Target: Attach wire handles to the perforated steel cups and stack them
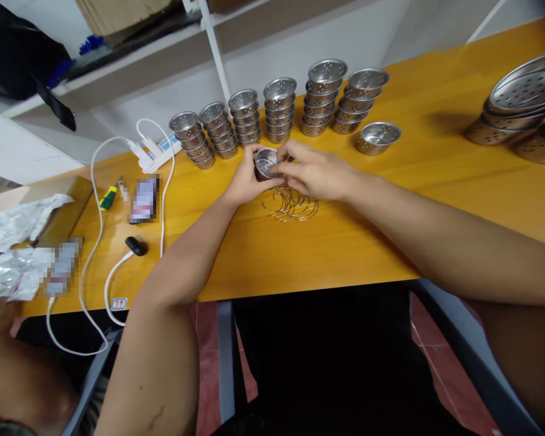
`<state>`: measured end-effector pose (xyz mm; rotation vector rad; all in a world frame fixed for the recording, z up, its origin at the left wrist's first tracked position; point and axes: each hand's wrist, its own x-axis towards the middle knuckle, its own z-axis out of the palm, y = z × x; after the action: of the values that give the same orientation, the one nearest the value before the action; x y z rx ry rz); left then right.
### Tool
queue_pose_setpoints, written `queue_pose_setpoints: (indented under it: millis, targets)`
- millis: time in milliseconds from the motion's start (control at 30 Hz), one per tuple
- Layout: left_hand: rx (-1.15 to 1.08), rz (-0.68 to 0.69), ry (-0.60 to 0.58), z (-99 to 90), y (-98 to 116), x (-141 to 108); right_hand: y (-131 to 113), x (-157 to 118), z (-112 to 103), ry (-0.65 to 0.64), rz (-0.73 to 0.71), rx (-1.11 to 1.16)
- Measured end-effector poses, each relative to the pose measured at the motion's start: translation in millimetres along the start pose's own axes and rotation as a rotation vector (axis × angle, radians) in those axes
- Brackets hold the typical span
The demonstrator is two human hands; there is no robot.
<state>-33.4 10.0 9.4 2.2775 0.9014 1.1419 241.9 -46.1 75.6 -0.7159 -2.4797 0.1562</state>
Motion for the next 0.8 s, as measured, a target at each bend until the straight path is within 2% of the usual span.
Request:
queue_pose_setpoints:
  millis: [133,233,300,500,800]
  targets:
    - [-0.183,-0.07,0.019,1.5,-4,4,13,-4,-1,0.077,0.035,0.074]
    - [-0.3,-0.149,0.003,0.1,-1,7,21,-6,-1,0.088,0.045,0.176]
    - [-0.344,-0.15,-0.01,-1.3,0,9,22,-7,0,0.087,0.041,0.221]
    - [-0.33,-0.115,-0.067,-3.1,3,9,18,-5,6,0.102,0.054,0.313]
    - [-0.327,-0.089,-0.055,-1.9,-1,9,20,-4,11,0.173,0.081,0.347]
